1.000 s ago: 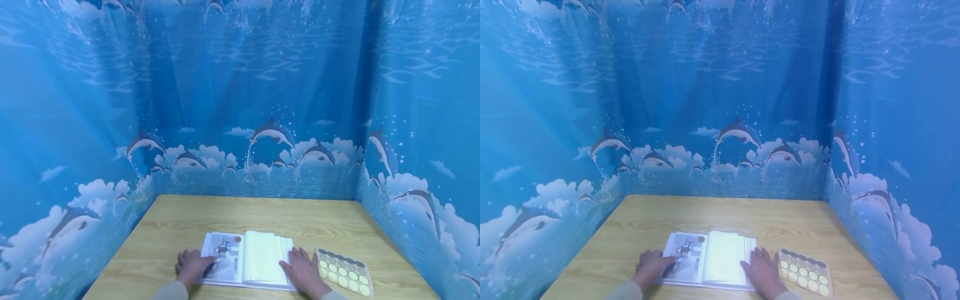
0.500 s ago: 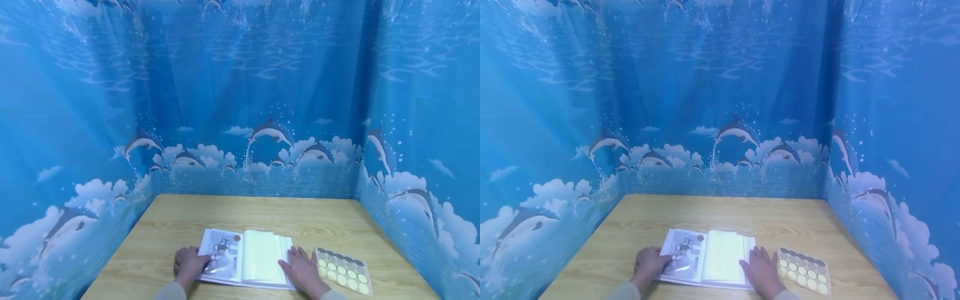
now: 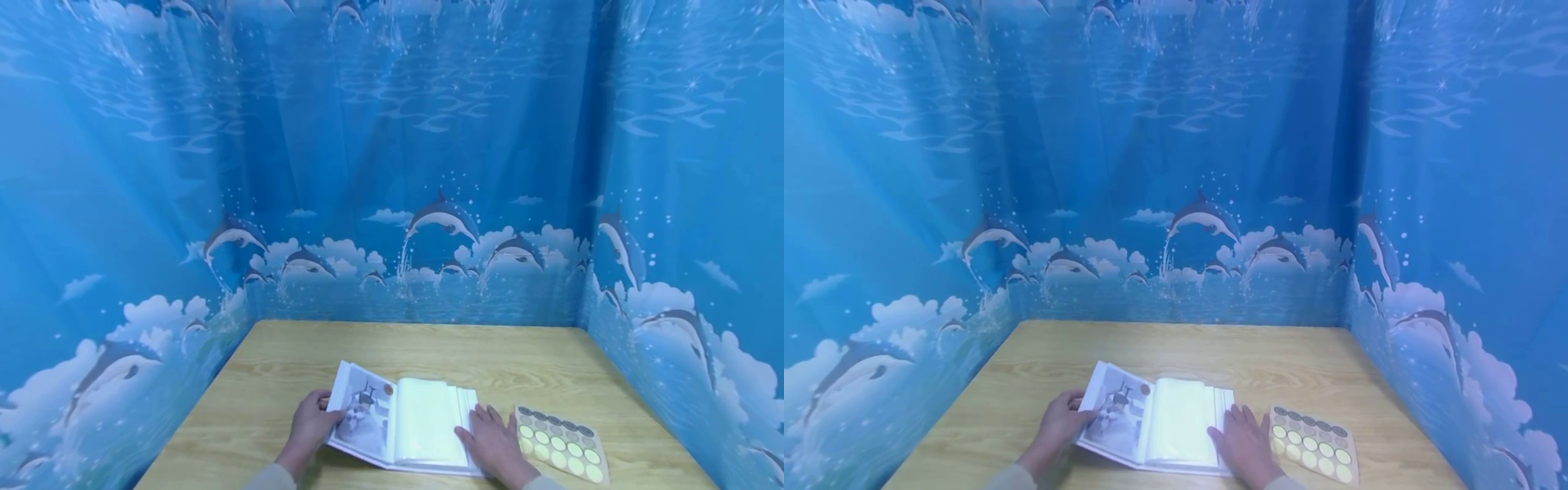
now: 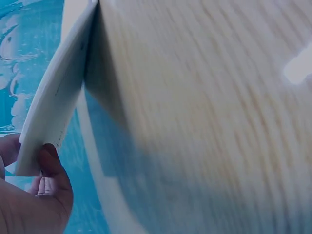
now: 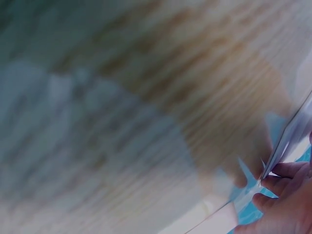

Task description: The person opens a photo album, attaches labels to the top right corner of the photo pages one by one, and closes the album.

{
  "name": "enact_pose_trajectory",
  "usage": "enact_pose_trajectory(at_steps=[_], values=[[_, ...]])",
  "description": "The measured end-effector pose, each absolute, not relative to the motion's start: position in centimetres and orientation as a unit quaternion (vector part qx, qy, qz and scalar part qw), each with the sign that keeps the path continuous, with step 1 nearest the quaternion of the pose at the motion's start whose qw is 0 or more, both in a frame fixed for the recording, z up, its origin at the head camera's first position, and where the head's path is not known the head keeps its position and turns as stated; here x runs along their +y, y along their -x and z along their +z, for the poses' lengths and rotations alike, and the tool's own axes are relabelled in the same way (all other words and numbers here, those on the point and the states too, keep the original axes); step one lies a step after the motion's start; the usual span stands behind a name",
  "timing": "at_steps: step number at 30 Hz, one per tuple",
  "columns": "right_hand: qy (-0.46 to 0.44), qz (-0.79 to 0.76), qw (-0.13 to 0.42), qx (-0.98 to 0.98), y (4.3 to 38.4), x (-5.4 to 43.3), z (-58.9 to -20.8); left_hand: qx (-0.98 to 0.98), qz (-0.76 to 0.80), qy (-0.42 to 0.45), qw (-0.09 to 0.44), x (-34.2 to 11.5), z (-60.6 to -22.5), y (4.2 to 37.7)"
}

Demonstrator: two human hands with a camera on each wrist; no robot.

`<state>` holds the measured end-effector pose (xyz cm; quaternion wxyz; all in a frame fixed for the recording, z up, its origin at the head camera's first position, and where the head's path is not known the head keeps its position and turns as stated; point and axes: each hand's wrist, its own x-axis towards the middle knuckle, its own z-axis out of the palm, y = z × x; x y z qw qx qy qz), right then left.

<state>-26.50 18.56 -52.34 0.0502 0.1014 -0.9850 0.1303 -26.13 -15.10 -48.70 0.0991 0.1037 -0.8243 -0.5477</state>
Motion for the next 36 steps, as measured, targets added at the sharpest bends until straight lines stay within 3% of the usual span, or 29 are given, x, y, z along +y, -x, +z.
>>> enact_pose_trajectory(at_steps=[15,21,27,36], values=[[-0.098,0.157,0.052,-0.981,27.0,17.4,-52.7,-0.813,-0.569,-0.038,0.117,-13.1,-45.6,25.8],[-0.095,0.164,0.052,-0.980,27.0,17.2,-52.6,-0.831,-0.543,0.030,0.115,-11.3,-44.7,25.3],[-0.090,0.168,0.055,-0.980,26.9,17.2,-52.5,-0.847,-0.505,0.096,0.137,-9.1,-44.6,24.5],[-0.101,0.167,0.050,-0.980,27.0,17.3,-52.4,-0.855,-0.482,0.118,0.151,-6.3,-45.1,23.8]])
